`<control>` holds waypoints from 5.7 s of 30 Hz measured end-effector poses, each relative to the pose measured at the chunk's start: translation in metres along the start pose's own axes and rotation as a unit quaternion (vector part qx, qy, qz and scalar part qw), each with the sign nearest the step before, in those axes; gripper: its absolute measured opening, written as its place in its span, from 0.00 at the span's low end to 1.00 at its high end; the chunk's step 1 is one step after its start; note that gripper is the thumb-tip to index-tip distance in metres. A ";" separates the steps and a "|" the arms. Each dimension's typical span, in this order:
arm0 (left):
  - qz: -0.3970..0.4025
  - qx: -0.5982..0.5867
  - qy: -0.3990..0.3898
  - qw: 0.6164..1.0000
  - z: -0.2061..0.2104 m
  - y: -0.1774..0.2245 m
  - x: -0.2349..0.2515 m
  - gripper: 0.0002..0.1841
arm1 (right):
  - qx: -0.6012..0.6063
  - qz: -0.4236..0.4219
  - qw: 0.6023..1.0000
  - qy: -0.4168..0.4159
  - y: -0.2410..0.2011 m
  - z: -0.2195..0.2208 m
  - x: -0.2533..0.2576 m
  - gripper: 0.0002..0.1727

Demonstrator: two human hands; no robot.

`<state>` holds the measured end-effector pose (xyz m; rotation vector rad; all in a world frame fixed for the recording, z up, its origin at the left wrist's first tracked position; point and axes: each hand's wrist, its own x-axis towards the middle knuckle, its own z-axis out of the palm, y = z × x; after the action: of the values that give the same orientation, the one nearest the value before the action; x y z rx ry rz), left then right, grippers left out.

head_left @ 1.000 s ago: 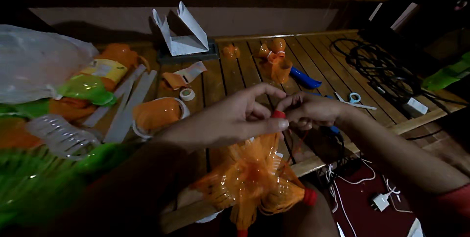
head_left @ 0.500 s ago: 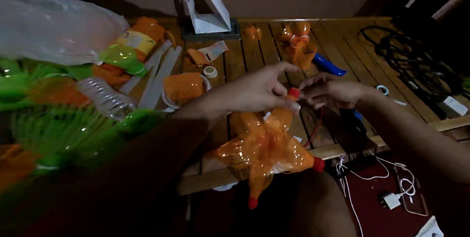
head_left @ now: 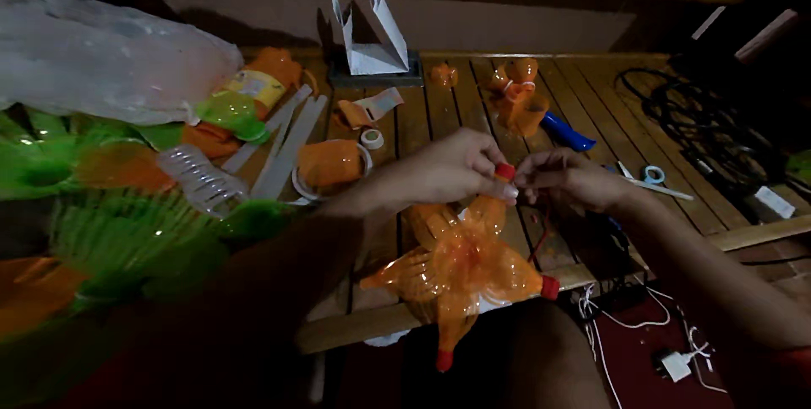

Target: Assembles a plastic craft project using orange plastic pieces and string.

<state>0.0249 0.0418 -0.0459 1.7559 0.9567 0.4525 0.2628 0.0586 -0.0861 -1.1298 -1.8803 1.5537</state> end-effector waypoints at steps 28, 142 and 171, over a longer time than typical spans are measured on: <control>0.036 0.007 0.023 0.999 0.013 0.007 -0.012 0.11 | -0.079 -0.183 0.969 0.144 -0.010 0.046 -0.066 0.05; 0.410 0.374 0.182 0.812 -0.042 0.021 -0.056 0.13 | -0.381 0.323 0.809 0.309 0.028 -0.028 -0.113 0.30; 0.300 0.385 0.188 0.852 -0.054 0.028 -0.074 0.09 | -0.393 0.227 0.862 0.224 0.055 -0.076 -0.169 0.41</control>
<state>-0.0469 0.0131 0.0107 2.8009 0.8972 0.9283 0.4325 -0.0324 -0.0923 -2.1899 -2.0170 0.5368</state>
